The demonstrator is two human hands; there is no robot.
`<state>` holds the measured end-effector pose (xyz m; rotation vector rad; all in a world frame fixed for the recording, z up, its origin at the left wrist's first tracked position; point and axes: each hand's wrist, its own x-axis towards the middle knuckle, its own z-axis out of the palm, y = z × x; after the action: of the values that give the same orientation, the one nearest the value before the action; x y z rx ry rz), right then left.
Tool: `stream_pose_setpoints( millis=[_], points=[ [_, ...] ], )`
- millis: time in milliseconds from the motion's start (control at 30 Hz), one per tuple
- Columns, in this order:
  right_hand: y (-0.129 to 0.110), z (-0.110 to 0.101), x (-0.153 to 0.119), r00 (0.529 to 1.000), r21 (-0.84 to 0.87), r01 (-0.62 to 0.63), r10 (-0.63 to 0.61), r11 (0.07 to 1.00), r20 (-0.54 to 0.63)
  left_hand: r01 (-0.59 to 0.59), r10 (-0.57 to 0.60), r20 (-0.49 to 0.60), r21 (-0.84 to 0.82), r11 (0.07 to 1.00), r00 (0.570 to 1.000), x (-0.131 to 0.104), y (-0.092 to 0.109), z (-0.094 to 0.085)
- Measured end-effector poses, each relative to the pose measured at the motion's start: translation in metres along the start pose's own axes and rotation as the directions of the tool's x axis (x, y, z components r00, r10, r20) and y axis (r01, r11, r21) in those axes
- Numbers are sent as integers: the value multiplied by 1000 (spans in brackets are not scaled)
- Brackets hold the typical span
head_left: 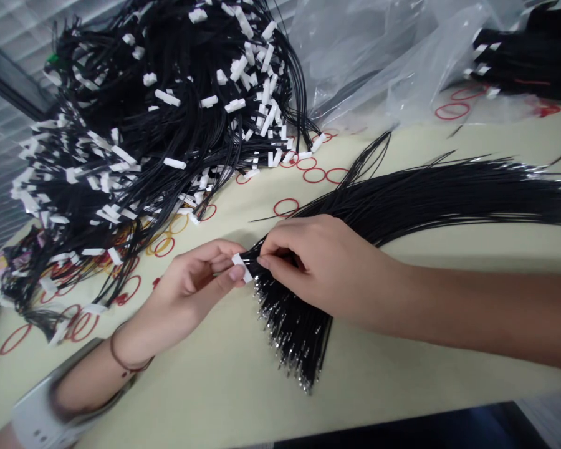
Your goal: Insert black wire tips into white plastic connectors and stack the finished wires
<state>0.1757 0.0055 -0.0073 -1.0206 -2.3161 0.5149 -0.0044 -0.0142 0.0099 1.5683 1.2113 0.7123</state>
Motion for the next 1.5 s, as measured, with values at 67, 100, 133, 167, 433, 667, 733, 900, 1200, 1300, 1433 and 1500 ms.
stream_pose_setpoints(
  millis=[67,100,133,167,433,667,733,900,1200,1300,1433,1500],
  points=[
    [-1,-1,0,999,-38,8,-7,999,37,-12,12,-1,51,999,1000,0,0,0],
    [-1,-1,1,998,-61,22,-18,998,62,-19,19,-1,74,997,1000,0,0,0],
    [-1,-2,1,996,-85,43,-36,995,87,-24,24,-4,93,995,1000,0,0,0],
    [-1,-3,1,992,-103,68,-56,992,109,-29,30,-9,106,994,1000,0,0,0],
    [-3,-1,-1,988,-129,143,-134,981,73,-71,81,-44,195,978,996,-5,-5,-1],
    [-1,7,-4,957,-177,287,-289,942,14,-152,194,-56,429,891,979,-11,-8,2],
    [0,11,-6,937,-220,339,-350,914,-8,-159,211,-57,476,865,976,-13,-7,3],
    [3,11,-6,926,-255,364,-378,896,-9,-139,222,-104,513,847,969,-13,-3,3],
    [13,-17,4,850,-259,527,-496,809,179,-59,96,-163,220,974,982,-4,-2,-4],
    [20,-16,2,817,-159,546,-482,822,316,-28,43,-106,143,989,993,-4,-2,-5],
    [21,-16,-1,821,-166,544,-480,823,309,12,-5,-74,90,996,997,-2,-4,-7],
    [19,-17,-1,839,-144,517,-466,844,279,32,-28,-76,52,998,997,-1,-4,-8]
  ],
)
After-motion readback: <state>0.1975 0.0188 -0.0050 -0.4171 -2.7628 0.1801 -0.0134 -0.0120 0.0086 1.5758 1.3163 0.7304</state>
